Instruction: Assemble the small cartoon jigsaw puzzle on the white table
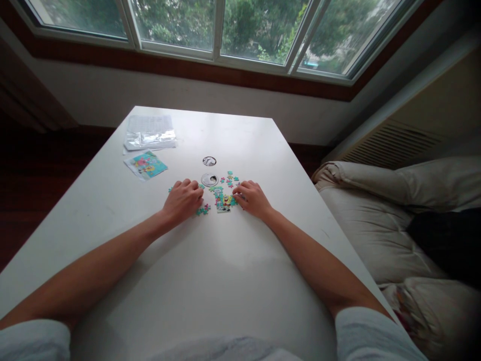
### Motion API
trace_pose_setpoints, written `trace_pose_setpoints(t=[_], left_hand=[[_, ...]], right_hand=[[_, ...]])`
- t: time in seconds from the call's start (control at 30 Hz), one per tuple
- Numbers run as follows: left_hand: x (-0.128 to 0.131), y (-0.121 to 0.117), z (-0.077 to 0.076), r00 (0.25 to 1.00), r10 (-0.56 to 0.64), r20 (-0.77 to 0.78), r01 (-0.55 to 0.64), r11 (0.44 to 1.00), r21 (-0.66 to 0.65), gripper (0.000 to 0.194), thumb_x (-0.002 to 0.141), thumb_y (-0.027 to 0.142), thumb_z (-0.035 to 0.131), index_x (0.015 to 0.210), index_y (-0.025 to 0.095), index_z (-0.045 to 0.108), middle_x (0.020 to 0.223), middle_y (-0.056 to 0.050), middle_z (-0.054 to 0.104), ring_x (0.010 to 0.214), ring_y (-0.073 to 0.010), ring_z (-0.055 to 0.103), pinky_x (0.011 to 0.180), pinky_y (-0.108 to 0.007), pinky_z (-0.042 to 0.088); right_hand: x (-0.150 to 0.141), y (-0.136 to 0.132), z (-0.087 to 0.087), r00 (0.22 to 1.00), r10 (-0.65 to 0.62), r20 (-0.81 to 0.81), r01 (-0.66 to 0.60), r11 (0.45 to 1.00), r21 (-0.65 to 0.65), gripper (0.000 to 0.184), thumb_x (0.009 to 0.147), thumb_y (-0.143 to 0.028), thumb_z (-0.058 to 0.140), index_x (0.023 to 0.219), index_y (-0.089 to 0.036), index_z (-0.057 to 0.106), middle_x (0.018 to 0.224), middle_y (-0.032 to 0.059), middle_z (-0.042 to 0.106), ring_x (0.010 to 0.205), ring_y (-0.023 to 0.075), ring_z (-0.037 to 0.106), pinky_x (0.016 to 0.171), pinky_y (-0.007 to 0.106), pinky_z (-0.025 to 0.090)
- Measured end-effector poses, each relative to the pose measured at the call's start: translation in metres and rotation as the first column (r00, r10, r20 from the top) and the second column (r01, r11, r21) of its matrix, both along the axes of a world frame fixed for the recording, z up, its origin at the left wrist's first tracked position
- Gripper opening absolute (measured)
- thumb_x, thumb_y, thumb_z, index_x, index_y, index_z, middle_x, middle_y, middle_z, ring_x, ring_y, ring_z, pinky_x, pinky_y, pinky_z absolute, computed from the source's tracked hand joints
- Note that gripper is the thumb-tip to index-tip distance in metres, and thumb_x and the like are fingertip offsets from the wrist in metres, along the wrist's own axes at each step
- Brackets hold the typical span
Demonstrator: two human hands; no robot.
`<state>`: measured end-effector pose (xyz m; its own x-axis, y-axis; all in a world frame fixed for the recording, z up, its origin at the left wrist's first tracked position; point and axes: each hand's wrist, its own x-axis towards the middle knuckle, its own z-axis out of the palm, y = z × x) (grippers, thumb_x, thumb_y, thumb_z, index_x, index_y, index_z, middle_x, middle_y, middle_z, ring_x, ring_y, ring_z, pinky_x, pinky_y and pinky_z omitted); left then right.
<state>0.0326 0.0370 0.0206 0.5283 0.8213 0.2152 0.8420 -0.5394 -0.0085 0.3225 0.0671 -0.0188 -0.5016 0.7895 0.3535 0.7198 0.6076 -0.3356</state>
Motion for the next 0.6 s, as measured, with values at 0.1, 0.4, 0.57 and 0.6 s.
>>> trace_pose_setpoints(t=[0.1,0.4,0.57,0.6], left_hand=[[0.0,0.001,0.001,0.999,-0.031,0.028,0.032,0.999,-0.022,0.016,0.096,0.027,0.057,0.097,0.021,0.071,0.107,-0.011,0.067,0.101,-0.0282,0.057,0.086,-0.042,0.042],[0.004,0.0,0.0,0.979,-0.178,0.099,0.19,0.973,-0.134,0.016,0.095,0.025,0.058,0.097,0.025,0.073,0.1,-0.007,0.067,0.097,-0.0241,0.057,0.087,-0.038,0.042],[0.005,-0.001,-0.001,0.998,-0.063,0.022,0.064,0.996,-0.063,0.018,0.096,0.032,0.058,0.087,0.02,0.067,0.097,-0.009,0.067,0.098,-0.0274,0.058,0.084,-0.041,0.042],[0.005,-0.001,-0.001,0.999,-0.041,0.012,0.042,0.998,-0.051,0.019,0.096,0.032,0.057,0.086,0.02,0.067,0.097,-0.01,0.067,0.098,-0.0279,0.059,0.083,-0.041,0.042]], right_hand=[[0.0,0.0,0.0,1.0,-0.002,0.003,0.002,1.0,-0.002,0.013,0.098,-0.029,0.062,0.098,-0.023,0.073,0.099,0.007,0.068,0.095,0.0232,0.056,0.087,0.037,0.039],[-0.003,-0.004,0.004,0.999,0.03,-0.02,-0.03,1.0,0.0,0.016,0.098,-0.034,0.062,0.103,-0.024,0.072,0.104,0.0083,0.068,0.101,0.0247,0.056,0.092,0.04,0.04],[-0.01,-0.011,0.01,0.996,0.085,0.0,-0.085,0.996,0.0,0.021,0.098,-0.04,0.062,0.111,-0.026,0.071,0.112,0.009,0.066,0.108,0.0256,0.055,0.095,0.041,0.041],[-0.011,-0.012,0.01,0.995,0.097,0.006,-0.097,0.995,-0.004,0.022,0.098,-0.041,0.063,0.112,-0.026,0.071,0.113,0.0091,0.066,0.11,0.0259,0.055,0.096,0.041,0.041]])
